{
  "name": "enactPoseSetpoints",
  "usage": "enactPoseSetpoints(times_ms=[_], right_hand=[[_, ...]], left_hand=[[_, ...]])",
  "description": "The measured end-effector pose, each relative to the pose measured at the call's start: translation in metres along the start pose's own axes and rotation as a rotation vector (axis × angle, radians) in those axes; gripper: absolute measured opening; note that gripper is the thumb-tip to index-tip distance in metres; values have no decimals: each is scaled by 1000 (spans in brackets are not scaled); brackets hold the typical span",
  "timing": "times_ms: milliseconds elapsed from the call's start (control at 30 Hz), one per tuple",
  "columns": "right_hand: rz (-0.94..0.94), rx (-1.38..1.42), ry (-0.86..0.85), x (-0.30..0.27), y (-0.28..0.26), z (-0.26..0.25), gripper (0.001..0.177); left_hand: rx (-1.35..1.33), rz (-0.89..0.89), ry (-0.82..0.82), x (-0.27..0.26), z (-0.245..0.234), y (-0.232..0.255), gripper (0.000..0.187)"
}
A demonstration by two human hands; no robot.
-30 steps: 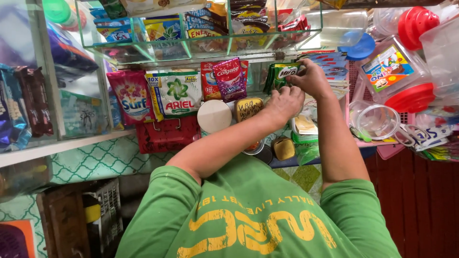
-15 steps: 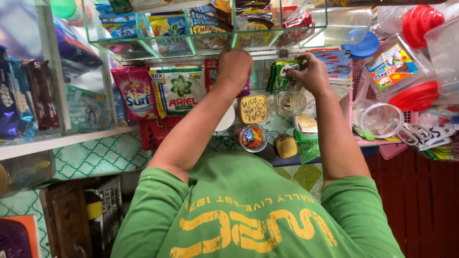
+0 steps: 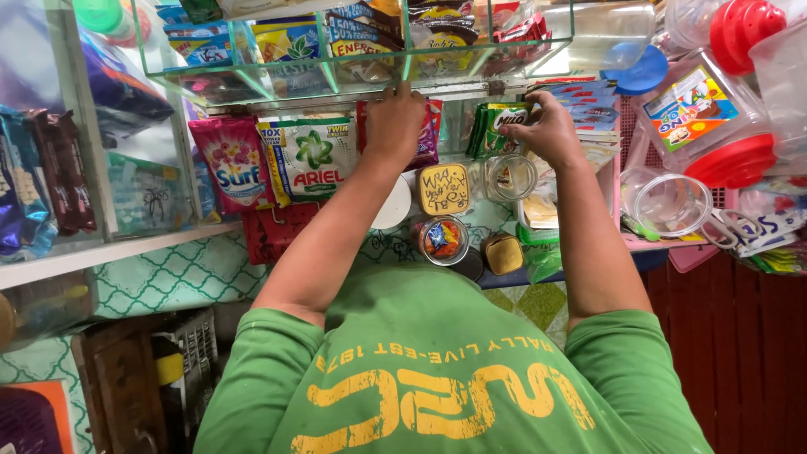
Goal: The person opens a glass jar, removes candies, and places them on the counter. They then transfer candies from a second jar into the first jar, close it, and arrange the candies on the counter.
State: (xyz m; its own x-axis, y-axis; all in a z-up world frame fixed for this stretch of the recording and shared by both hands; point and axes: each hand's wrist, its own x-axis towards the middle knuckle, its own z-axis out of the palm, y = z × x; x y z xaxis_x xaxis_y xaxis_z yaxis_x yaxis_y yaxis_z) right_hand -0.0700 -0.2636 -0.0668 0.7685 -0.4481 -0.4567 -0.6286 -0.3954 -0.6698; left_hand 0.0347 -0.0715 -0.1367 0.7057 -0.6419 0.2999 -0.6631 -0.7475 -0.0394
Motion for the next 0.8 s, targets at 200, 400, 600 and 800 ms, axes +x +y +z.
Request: enactPoseSetpoints(times_ms=[200, 400, 600, 800], right_hand=[[23, -41, 29, -7, -1, -5, 65], [-11, -255, 107, -24, 27, -11, 48], [-10, -331, 162, -78, 7, -20, 34], [184, -578, -170, -135, 22, -3, 12]], left_hand=[[-164, 83, 29, -7, -17, -4, 27], [-761, -37, -354, 9, -15, -8, 22], [-860, -62, -426, 40, -36, 17, 31], [-726, 78, -305, 47, -20, 35, 25]])
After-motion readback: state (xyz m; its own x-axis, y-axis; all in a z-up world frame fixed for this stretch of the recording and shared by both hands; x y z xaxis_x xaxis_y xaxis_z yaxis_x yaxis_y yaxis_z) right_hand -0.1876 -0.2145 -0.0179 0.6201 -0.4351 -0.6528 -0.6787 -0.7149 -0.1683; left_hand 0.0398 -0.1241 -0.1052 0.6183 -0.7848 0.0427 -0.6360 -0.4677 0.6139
